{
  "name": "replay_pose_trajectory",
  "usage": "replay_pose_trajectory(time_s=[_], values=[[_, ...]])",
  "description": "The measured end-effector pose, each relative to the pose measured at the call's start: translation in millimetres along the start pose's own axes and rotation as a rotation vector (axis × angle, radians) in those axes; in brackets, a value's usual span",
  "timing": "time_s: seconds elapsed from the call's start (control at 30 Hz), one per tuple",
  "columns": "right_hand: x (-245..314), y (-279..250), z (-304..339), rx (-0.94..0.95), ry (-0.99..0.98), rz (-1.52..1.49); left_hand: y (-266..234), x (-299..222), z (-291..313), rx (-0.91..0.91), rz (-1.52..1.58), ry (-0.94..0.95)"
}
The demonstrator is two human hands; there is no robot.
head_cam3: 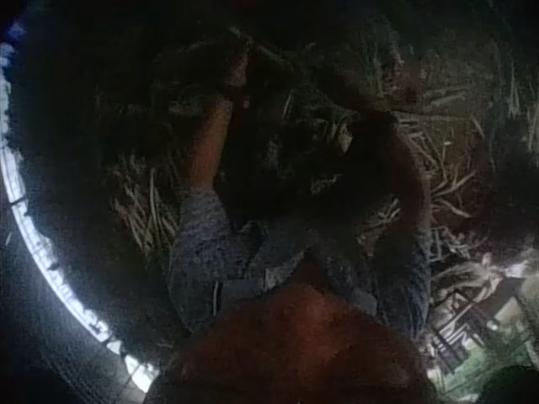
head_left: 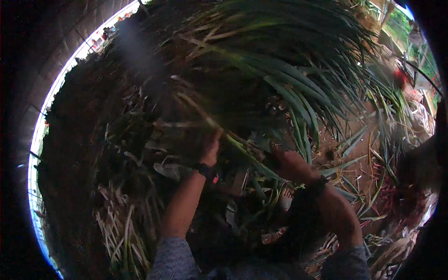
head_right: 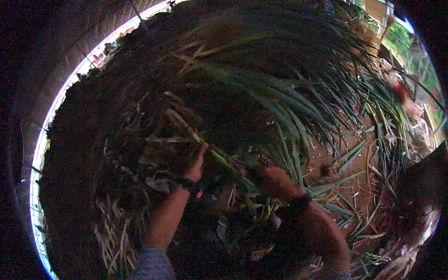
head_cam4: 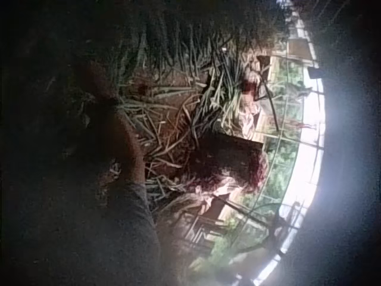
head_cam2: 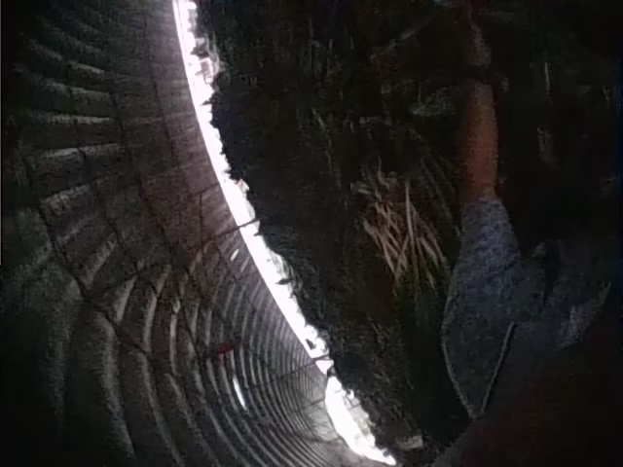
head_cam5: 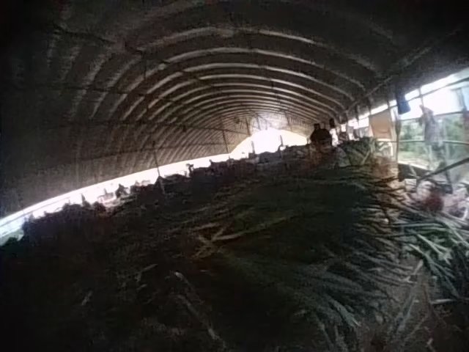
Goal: Peeling and trimming green stalks, likely scallions or leeks, using a small knife in an agricultural setting.
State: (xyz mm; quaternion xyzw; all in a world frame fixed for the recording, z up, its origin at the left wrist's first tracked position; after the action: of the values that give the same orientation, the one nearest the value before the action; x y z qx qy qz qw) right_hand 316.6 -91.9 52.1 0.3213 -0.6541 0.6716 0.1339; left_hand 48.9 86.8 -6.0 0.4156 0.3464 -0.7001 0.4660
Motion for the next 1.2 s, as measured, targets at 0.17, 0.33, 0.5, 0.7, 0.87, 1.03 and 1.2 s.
replay_pose_trajectory(time_s=[0.17,0.33,0.5,0.7,0.87,1.03,1.2], values=[[11.0,-4.6,18.2,0.13,0.014,0.153,11.8,12.7,27.7,0.088,0.444,-0.069],[0.9,-1.7,26.6,0.078,-0.025,0.11,13.9,22.0,17.6,0.089,0.445,0.023],[20.4,-10.8,20.7,0.023,0.008,0.042,-1.8,50.1,1.9,-0.03,0.583,0.064],[4.8,-6.3,19.0,0.057,0.007,-0.018,-8.0,78.3,-64.3,-0.287,0.55,0.024],[15.7,-3.8,5.1,0.053,0.015,-0.04,-34.9,75.3,-95.2,-0.358,0.492,0.107],[26.2,-29.9,9.3,0.056,0.134,-0.054,-3.1,69.8,-92.4,-0.079,0.483,0.187],[45.3,-30.0,-8.5,-0.009,-0.048,-0.04,-39.8,87.4,-75.0,-0.036,-0.031,0.516]])
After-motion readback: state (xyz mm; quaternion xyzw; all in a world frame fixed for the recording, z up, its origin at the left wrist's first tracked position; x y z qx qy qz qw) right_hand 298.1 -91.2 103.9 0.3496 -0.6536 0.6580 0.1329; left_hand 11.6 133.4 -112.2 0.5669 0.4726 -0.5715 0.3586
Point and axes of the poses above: each hand's wrist, its own z-axis away from the middle knuckle, its own y-axis out of the palm, x = y × z, the point moved 3 cm from there along -z, towards the middle knuckle, and after that the axes turned 6 degrees about -y, right-handed, at the moved point
